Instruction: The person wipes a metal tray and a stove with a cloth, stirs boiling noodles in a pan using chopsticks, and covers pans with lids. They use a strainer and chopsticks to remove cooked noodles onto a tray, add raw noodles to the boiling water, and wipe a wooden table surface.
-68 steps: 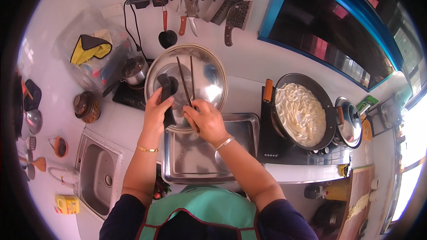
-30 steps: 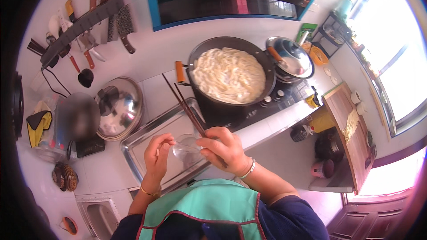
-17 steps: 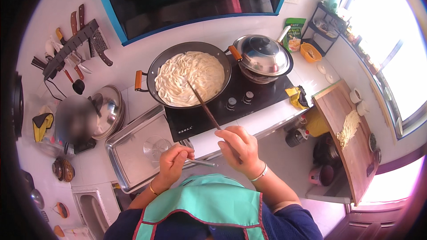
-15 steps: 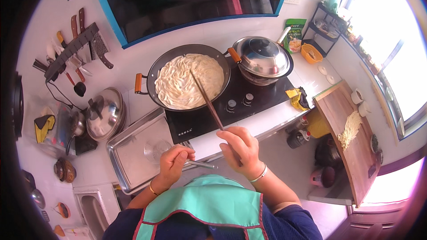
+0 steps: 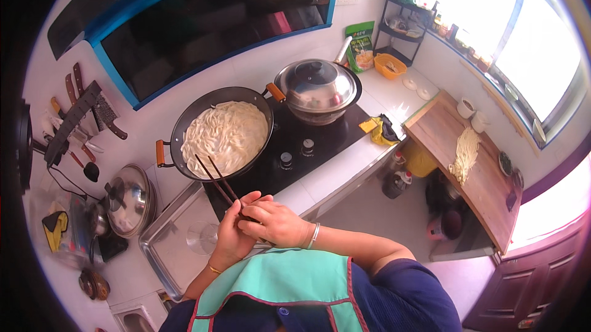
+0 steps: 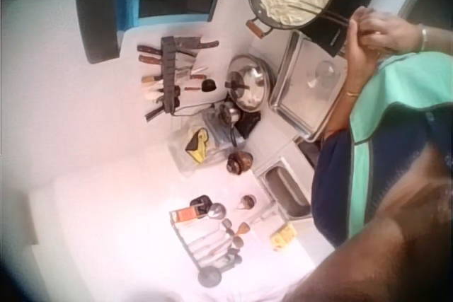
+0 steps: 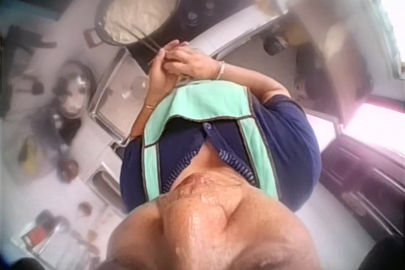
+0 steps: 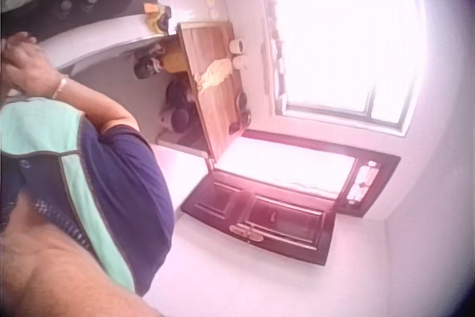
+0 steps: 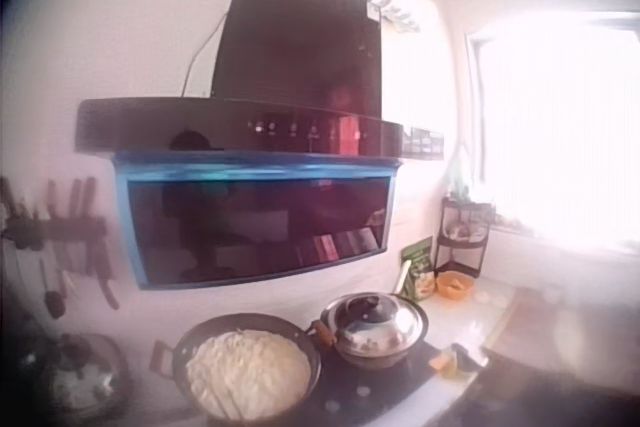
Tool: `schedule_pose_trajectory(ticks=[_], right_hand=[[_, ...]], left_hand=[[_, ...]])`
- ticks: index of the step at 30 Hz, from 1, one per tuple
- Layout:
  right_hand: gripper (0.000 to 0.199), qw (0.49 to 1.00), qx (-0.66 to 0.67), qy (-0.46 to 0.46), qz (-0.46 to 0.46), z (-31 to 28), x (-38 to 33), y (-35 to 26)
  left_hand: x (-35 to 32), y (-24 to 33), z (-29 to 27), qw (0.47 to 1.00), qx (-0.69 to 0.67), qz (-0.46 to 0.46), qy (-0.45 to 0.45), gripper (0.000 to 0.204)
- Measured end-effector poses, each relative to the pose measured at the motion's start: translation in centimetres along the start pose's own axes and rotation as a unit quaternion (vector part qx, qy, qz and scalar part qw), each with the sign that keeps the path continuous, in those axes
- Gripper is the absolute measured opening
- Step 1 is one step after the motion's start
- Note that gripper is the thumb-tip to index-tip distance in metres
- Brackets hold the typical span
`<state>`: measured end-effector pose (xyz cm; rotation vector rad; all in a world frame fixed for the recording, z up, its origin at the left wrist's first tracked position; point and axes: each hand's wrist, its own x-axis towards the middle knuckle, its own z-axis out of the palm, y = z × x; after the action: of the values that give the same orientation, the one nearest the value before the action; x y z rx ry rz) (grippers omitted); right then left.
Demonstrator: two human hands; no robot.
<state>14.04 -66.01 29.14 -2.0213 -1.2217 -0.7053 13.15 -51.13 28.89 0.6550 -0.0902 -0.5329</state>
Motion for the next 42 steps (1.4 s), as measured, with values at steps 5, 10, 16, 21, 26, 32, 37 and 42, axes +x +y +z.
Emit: schedule_pose_trajectory(ticks=[5,10,16,21,26,32,37,42], right_hand=[[0.03,0.996,0.056,-0.069,-0.026,-0.7,-1.0,1.4],[0.023,0.992,0.096,-0.082,-0.022,-1.9,-1.6,1.7],[0.024,0.983,0.131,-0.11,-0.06,-2.1,-1.8,2.1],[0.025,0.982,0.139,-0.116,-0.051,-1.9,-1.8,2.2],[0.023,0.982,0.142,-0.113,-0.06,-1.5,-1.4,2.0],[0.024,0.978,0.159,-0.113,-0.069,-0.9,-1.5,1.4],[0.027,0.972,0.177,-0.124,-0.091,-1.1,-1.9,1.0],[0.028,0.972,0.171,-0.133,-0.093,-1.7,-2.1,0.8]], left_hand=[[-0.1,-2.2,-0.1,0.995,0.006,0.071,0.067,0.035],[0.5,-4.7,-0.7,0.991,-0.045,0.086,0.088,0.03],[-0.3,-6.0,0.3,0.981,-0.03,0.135,0.135,0.028],[-0.6,-5.7,1.0,0.978,-0.028,0.138,0.152,0.028],[-1.1,-5.8,0.5,0.975,-0.019,0.153,0.162,0.029],[-2.2,-6.5,0.1,0.968,-0.025,0.166,0.184,0.03],[-3.2,-7.2,0.8,0.963,-0.046,0.174,0.2,0.029],[-3.1,-7.4,1.0,0.964,-0.036,0.17,0.199,0.029]])
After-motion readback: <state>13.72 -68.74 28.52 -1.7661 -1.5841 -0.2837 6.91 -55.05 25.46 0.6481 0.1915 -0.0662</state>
